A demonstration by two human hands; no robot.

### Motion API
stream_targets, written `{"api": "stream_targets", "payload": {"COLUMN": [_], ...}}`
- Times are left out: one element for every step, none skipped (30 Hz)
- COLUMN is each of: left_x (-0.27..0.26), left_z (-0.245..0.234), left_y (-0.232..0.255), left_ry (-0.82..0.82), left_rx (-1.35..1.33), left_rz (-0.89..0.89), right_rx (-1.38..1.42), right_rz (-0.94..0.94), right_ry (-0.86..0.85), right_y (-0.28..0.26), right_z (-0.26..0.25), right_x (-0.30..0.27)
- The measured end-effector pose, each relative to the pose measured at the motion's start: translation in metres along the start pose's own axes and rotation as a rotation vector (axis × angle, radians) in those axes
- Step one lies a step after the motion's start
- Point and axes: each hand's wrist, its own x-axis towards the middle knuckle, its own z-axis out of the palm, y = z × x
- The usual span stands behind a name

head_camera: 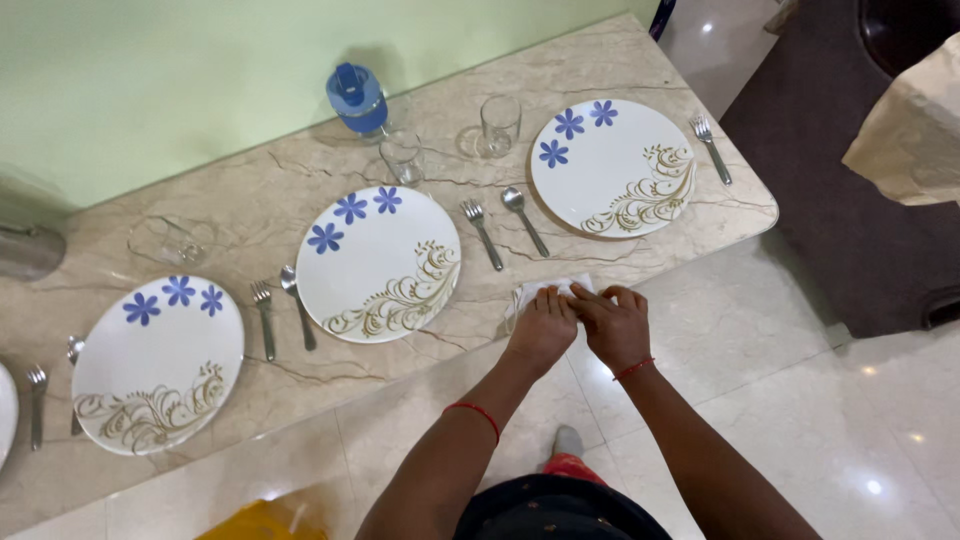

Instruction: The person wipes a dining table surface with a white cloth, moving around plates, glasses, and cutlery. They repeatedly wipe different sections of the table, including areas near the wall and between place settings, then briefly adjust the plates before continuing to wipe.

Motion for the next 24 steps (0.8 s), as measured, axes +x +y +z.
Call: {"api": "stream_targets", "payload": {"left_x": [0.013, 0.026, 0.035, 0.044, 0.051, 0.059, 0.070, 0.081, 0.092, 0.103, 0.119, 0.134, 0.148, 0.161, 0.176, 0.191, 0.207, 0.221, 0.236, 0.251, 0.265, 0.279, 0.293, 0.305], "left_z": [-0.003, -0.006, -0.009, -0.010, -0.010, -0.008, -0.005, -0.002, 0.002, 0.007, 0.012, 0.017, 0.023, 0.029, 0.036, 0.043, 0.049, 0.054, 0.059, 0.063, 0.066, 0.068, 0.069, 0.069], "left_y": [0.008, 0.013, 0.017, 0.020, 0.027, 0.034, 0.039, 0.044, 0.052, 0.060, 0.065, 0.069, 0.076, 0.083, 0.090, 0.098, 0.106, 0.116, 0.124, 0.132, 0.140, 0.147, 0.155, 0.161], "left_ry": [0.009, 0.018, 0.003, -0.013, -0.031, -0.031, -0.026, -0.021, -0.025, -0.029, -0.025, -0.006, 0.008, 0.022, 0.014, 0.006, -0.002, 0.020, 0.044, 0.068, 0.054, 0.039, 0.025, 0.004], "left_rx": [-0.017, -0.034, -0.059, -0.085, -0.118, -0.121, -0.119, -0.117, -0.136, -0.154, -0.168, -0.161, -0.157, -0.154, -0.169, -0.184, -0.200, -0.201, -0.199, -0.198, -0.202, -0.206, -0.211, -0.233], "left_rz": [-0.029, -0.058, -0.039, -0.020, 0.003, -0.004, -0.004, -0.004, -0.008, -0.012, -0.017, 0.002, 0.019, 0.037, 0.049, 0.061, 0.073, 0.077, 0.082, 0.087, 0.094, 0.101, 0.107, 0.112], "right_rx": [0.007, 0.014, 0.013, 0.012, 0.007, -0.017, -0.044, -0.072, -0.070, -0.069, -0.071, -0.081, -0.090, -0.099, -0.084, -0.068, -0.053, -0.033, -0.013, 0.007, -0.006, -0.020, -0.035, -0.016], "right_rz": [0.002, 0.004, 0.018, 0.031, 0.051, 0.045, 0.040, 0.036, 0.052, 0.067, 0.077, 0.090, 0.105, 0.120, 0.164, 0.208, 0.252, 0.286, 0.318, 0.351, 0.353, 0.354, 0.354, 0.357], "right_ry": [0.002, 0.004, 0.006, 0.008, 0.005, -0.002, 0.001, 0.004, -0.001, -0.006, -0.004, 0.001, 0.001, 0.002, -0.004, -0.009, -0.014, -0.014, -0.011, -0.008, -0.005, -0.001, 0.000, 0.012], "right_y": [0.013, 0.026, 0.038, 0.052, 0.064, 0.075, 0.087, 0.098, 0.110, 0.121, 0.135, 0.148, 0.160, 0.173, 0.187, 0.202, 0.218, 0.233, 0.248, 0.262, 0.276, 0.289, 0.302, 0.315], "right_z": [-0.003, -0.005, -0.008, -0.011, -0.016, -0.019, -0.022, -0.025, -0.030, -0.034, -0.038, -0.042, -0.047, -0.050, -0.053, -0.056, -0.058, -0.061, -0.063, -0.064, -0.065, -0.066, -0.067, -0.067], "right_x": [0.003, 0.007, 0.009, 0.010, 0.008, 0.005, 0.007, 0.007, 0.008, 0.008, 0.014, 0.018, 0.018, 0.020, 0.022, 0.023, 0.025, 0.026, 0.027, 0.029, 0.030, 0.032, 0.033, 0.036]}}
